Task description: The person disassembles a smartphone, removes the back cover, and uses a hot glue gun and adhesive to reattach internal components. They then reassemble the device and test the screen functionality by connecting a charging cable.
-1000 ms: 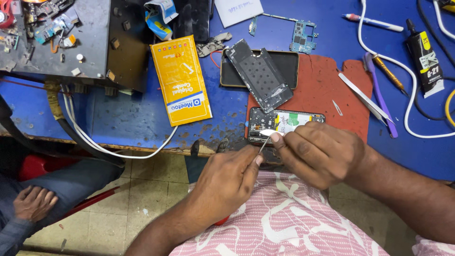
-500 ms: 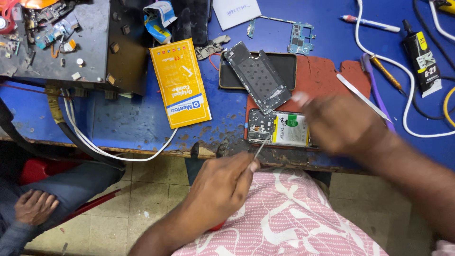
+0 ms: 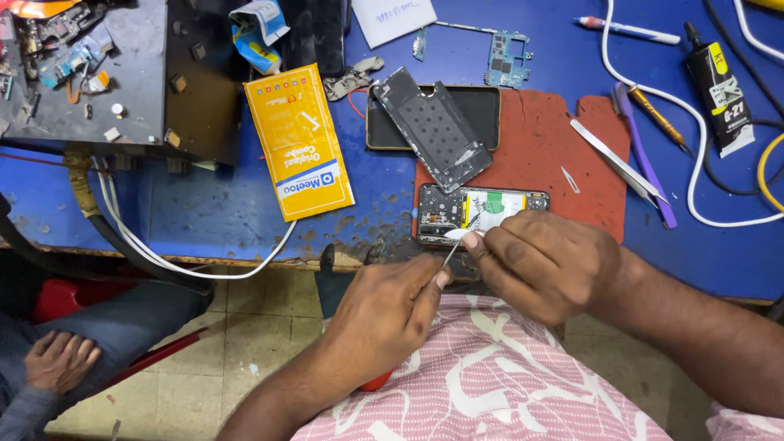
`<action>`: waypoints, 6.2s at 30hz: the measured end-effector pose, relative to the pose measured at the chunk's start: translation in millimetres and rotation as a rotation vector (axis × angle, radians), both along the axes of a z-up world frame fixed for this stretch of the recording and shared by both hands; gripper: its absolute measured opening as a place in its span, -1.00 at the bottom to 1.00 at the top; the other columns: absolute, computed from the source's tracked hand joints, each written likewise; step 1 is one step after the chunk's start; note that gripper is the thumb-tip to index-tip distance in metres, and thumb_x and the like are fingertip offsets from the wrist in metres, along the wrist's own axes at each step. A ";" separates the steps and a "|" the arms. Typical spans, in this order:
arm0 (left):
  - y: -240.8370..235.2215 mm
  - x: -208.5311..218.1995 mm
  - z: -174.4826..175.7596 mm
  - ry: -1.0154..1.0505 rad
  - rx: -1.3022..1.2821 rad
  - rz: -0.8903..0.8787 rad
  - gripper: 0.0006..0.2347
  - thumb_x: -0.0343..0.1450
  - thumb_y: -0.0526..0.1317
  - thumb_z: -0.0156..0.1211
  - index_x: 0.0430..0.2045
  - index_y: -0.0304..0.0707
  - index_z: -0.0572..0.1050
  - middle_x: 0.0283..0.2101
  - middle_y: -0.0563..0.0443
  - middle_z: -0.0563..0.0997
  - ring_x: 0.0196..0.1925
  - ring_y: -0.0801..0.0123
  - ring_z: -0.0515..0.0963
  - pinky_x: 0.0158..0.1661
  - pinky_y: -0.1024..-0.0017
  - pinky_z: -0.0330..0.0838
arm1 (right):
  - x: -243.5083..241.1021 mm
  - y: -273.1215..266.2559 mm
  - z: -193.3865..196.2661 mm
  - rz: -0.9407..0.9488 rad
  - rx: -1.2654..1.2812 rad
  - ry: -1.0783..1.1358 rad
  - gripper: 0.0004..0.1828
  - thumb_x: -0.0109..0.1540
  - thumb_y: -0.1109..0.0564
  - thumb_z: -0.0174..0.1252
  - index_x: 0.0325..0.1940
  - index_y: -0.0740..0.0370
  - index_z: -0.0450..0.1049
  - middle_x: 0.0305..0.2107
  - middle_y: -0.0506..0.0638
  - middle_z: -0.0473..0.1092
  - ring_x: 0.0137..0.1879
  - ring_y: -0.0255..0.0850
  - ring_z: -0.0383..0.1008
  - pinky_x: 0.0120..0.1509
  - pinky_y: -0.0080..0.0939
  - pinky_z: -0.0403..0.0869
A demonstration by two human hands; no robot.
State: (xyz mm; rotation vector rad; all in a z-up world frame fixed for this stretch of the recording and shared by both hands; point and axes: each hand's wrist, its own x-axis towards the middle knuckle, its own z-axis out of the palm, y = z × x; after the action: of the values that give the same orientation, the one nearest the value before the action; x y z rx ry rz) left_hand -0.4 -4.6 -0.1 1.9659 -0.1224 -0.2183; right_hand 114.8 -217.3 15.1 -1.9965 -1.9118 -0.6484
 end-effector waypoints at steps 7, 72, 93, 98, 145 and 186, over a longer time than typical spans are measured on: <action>-1.1 0.4 0.5 -0.076 -0.026 -0.018 -0.93 0.46 -0.35 0.07 -0.33 -0.38 0.48 -0.47 -0.27 0.58 -0.45 -0.06 0.62 -0.39 0.11 0.44 | 18.7 -17.4 -7.8 -0.101 -0.083 -0.098 -0.84 0.11 0.31 0.36 -0.23 0.42 0.62 -0.42 0.05 0.46 -0.32 -0.17 0.53 -0.28 -0.23 0.55; -14.7 16.7 -28.1 0.159 -0.841 0.155 -0.79 0.61 -0.27 -0.06 -0.12 -0.45 0.52 -0.29 -0.12 0.65 -0.21 0.40 0.63 -0.11 0.41 0.53 | 9.1 -65.6 -26.4 -0.766 -0.082 0.401 -0.78 0.26 0.16 0.36 -0.01 0.19 0.62 -0.20 -0.05 0.56 -0.13 -0.25 0.52 -0.11 -0.20 0.49; -6.5 20.2 -26.4 -0.196 -1.330 0.343 -0.82 0.59 -0.26 0.06 -0.30 -0.44 0.50 -0.19 -0.26 0.62 -0.01 0.11 0.59 0.26 0.15 0.41 | -67.4 -14.1 -50.4 -0.122 0.003 1.797 -0.39 0.25 -0.14 0.23 0.24 0.29 0.38 -0.41 -0.09 0.37 -0.31 -0.37 0.36 -0.24 -0.28 0.37; 55.9 17.7 -3.5 -0.509 -1.301 0.565 -0.80 0.61 -0.30 -0.02 -0.41 -0.41 0.41 -0.38 -0.10 0.51 -0.33 0.30 0.50 -0.08 0.37 0.47 | -74.3 -16.0 -51.8 -0.391 -0.419 1.986 -0.33 0.19 -0.23 0.21 0.29 0.14 0.38 -0.44 -0.07 0.41 -0.36 -0.32 0.48 -0.19 -0.18 0.57; 4.1 8.6 -74.6 -0.496 0.468 0.086 -0.75 0.36 -0.31 0.38 -0.08 -0.14 0.64 0.18 -0.01 0.45 0.35 0.01 0.26 0.39 -0.25 0.05 | -35.2 -53.9 -10.8 -0.712 -0.522 0.195 -0.52 -0.01 -0.09 0.42 -0.07 0.10 0.64 -0.41 -0.12 0.47 -0.38 -0.23 0.43 -0.32 -0.21 0.39; 3.0 8.4 -75.1 -0.485 0.484 0.086 -0.75 0.35 -0.32 0.38 -0.09 -0.12 0.66 0.19 0.00 0.46 0.34 0.01 0.27 0.40 -0.24 0.06 | -31.0 -51.7 -14.5 -0.657 -0.496 0.220 -0.49 -0.04 -0.09 0.41 -0.07 0.15 0.63 -0.31 -0.11 0.52 -0.32 -0.23 0.45 -0.30 -0.21 0.40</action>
State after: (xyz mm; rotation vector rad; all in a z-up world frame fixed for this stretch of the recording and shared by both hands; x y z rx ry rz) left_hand 8.1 -1.6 -75.2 2.4686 -0.3223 0.3199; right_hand 83.7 -269.0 0.6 -2.9022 -1.3554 -0.0620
